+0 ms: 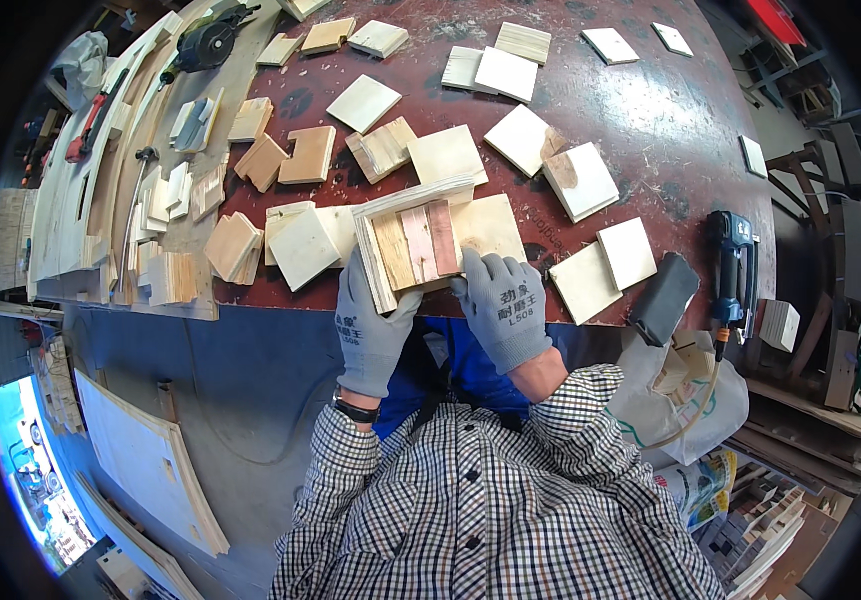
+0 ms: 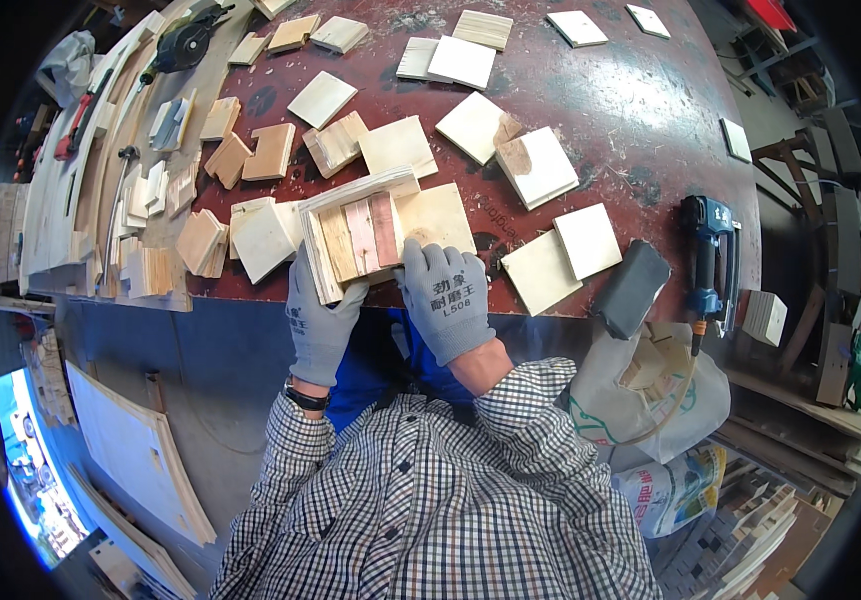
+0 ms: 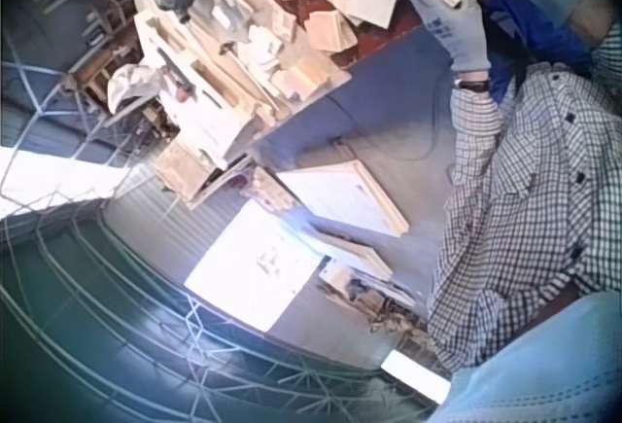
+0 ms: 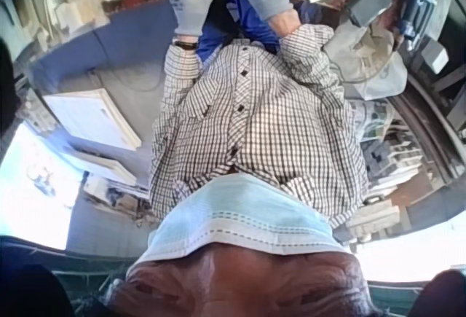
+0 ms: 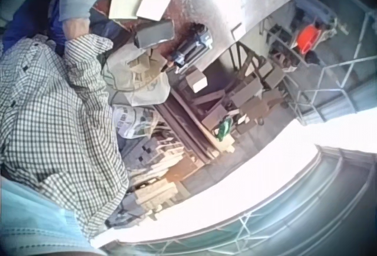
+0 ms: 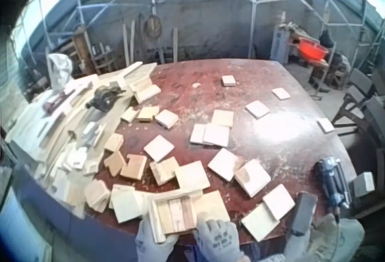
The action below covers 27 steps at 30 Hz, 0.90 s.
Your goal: The person assembles small wooden boxes by hand, aligning pre-cut wooden pieces and securing them with a pneumatic nail gun. The person repeatedly picks up pieces, forms box shapes, and fastens them on a cluttered workbench.
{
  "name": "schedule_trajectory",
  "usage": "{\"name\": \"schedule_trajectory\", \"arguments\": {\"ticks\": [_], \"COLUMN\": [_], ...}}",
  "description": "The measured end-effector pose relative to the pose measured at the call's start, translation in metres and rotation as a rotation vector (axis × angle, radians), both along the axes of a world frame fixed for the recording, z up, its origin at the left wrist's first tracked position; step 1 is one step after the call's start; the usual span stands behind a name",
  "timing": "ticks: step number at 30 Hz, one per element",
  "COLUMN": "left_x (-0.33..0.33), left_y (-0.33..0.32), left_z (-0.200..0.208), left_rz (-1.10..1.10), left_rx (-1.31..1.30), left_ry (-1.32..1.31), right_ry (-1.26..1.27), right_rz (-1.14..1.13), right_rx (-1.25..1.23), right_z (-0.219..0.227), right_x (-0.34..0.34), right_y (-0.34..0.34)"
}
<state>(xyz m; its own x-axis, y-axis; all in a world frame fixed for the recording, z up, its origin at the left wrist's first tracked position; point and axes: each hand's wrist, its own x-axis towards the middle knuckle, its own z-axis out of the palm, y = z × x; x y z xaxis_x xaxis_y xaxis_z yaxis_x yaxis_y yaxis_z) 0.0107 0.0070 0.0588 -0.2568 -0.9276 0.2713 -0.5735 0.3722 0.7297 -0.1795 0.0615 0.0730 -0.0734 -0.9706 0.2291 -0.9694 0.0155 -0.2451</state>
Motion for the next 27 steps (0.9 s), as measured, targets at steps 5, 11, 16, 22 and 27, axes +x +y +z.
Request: {"name": "schedule_trajectory", "arguments": {"ticks": [5,11,16,22,27], "left_x": [0.002,-0.001,0.005,0.000,-0.002], "left_y": [0.001,0.013,0.005,0.006,0.006], "left_z": [-0.008,-0.014,-0.005,0.005,0.008], "left_rz": [0.001,0.092,-0.040,-0.019,0.002], "left_rx": [0.015,-0.017,-0.234,-0.206,-0.178], "left_ry": [-0.004,0.120,-0.206,-0.231,-0.227], "right_ry": [0.016,-0.007,-0.030,-0.319,-0.376], "right_rz": [0.025,0.088,0.080,0.049,0.072], "right_rx": [-0.054,-0.046,-0.044,-0.170,-0.204], "right_z": [-0.006,-0.005,-0.010,-0.028,-0.041], "right_x": [-0.005,-0.013,-0.012,-0.019,-0.022], "right_y": [0.000,-0.001,0.002,-0.001,-0.001]}}
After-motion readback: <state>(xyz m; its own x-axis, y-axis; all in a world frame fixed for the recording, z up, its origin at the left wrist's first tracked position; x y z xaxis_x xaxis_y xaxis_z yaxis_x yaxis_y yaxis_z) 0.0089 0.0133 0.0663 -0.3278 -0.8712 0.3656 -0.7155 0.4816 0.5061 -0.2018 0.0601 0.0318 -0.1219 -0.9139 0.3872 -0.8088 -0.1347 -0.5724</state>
